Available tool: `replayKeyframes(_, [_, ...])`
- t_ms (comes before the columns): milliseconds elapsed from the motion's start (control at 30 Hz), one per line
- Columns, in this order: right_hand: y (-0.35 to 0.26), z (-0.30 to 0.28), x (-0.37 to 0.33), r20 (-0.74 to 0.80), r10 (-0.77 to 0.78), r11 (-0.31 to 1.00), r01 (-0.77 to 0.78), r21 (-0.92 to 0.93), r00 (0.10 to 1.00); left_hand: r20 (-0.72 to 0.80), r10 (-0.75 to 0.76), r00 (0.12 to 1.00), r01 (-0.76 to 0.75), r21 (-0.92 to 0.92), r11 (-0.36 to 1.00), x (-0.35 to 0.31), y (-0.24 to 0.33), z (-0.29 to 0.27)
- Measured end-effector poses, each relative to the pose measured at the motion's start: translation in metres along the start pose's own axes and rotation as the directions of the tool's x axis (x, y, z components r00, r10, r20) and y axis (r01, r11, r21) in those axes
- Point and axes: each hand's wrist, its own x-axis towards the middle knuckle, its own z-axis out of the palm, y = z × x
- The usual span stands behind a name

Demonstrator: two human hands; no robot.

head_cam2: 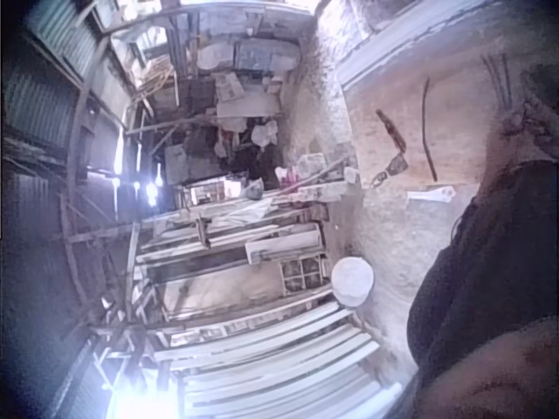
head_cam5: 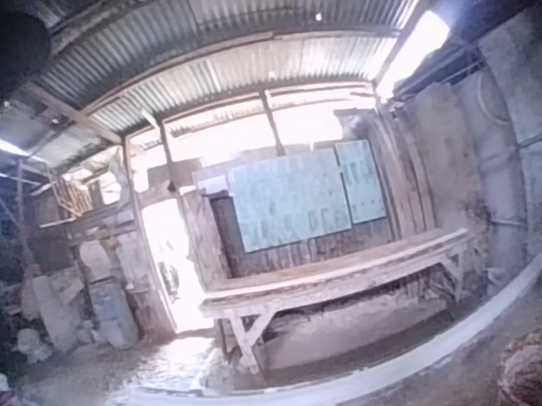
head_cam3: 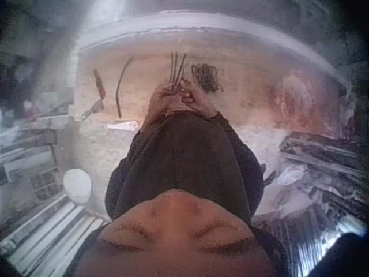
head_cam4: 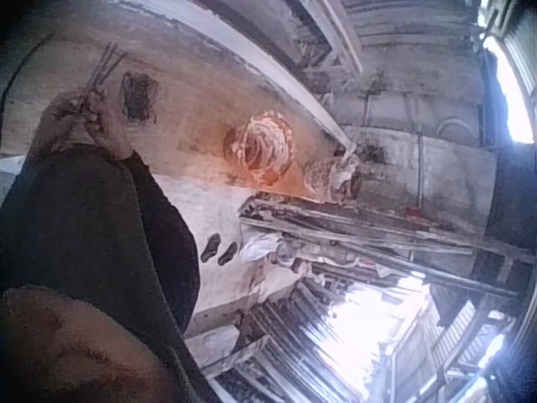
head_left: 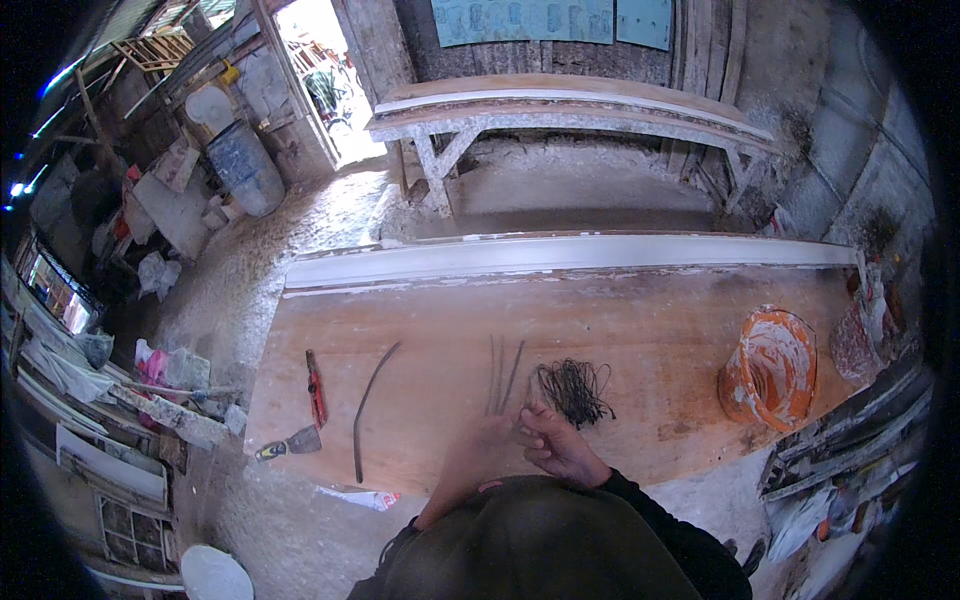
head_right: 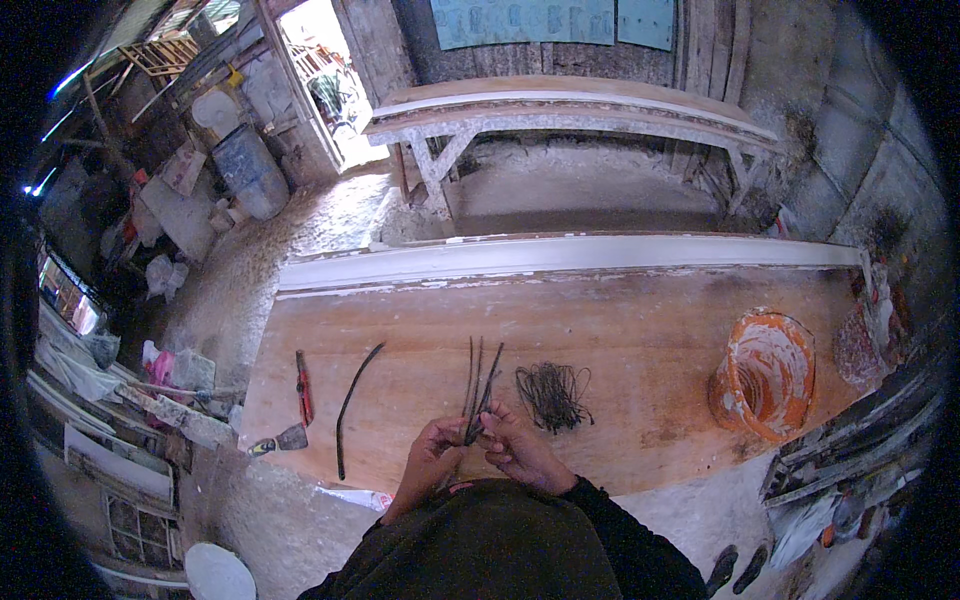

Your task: The person handles thin black cables on a wooden workbench, repeatedly picking them up, straightening them, and placing them back down. The person also briefly walks away from the bench and returns while continuing to manipulate the cables.

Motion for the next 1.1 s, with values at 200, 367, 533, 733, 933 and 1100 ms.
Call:
replayKeyframes(200, [-0.003, 0.004, -0.002, -0.125, -0.292, 0.921, 0.244, -0.305, 0.948, -0.15, 0.096, 0.984, -0.085, 0.081, 0.993, 0.002, -0.031, -0.018])
replayKeyframes(367, [-0.007, 0.007, -0.005, 0.041, -0.252, 0.898, 0.25, -0.361, 0.967, -0.28, 0.144, 0.949, -0.103, 0.154, 0.983, 0.012, -0.068, -0.041])
replayKeyframes(533, [-0.003, 0.011, -0.01, 0.155, -0.195, 0.881, 0.243, -0.406, 0.968, -0.365, 0.205, 0.908, -0.184, 0.093, 0.979, 0.01, -0.061, -0.042])
replayKeyframes(733, [0.002, -0.004, -0.009, 0.255, -0.217, 0.821, 0.317, -0.475, 0.942, -0.37, 0.04, 0.928, -0.136, -0.237, 0.962, 0.008, -0.051, -0.039])
replayKeyframes(933, [-0.01, 0.014, -0.013, 0.144, -0.262, 0.329, 0.229, -0.916, 0.954, -0.244, 0.122, 0.962, -0.12, 0.023, 0.993, 0.007, -0.059, -0.046])
replayKeyframes(1100, [-0.001, 0.003, -0.001, 0.047, -0.577, -0.084, -0.002, -0.996, 0.816, 0.109, 0.043, 0.993, -0.064, 0.194, 0.979, -0.003, -0.027, -0.036])
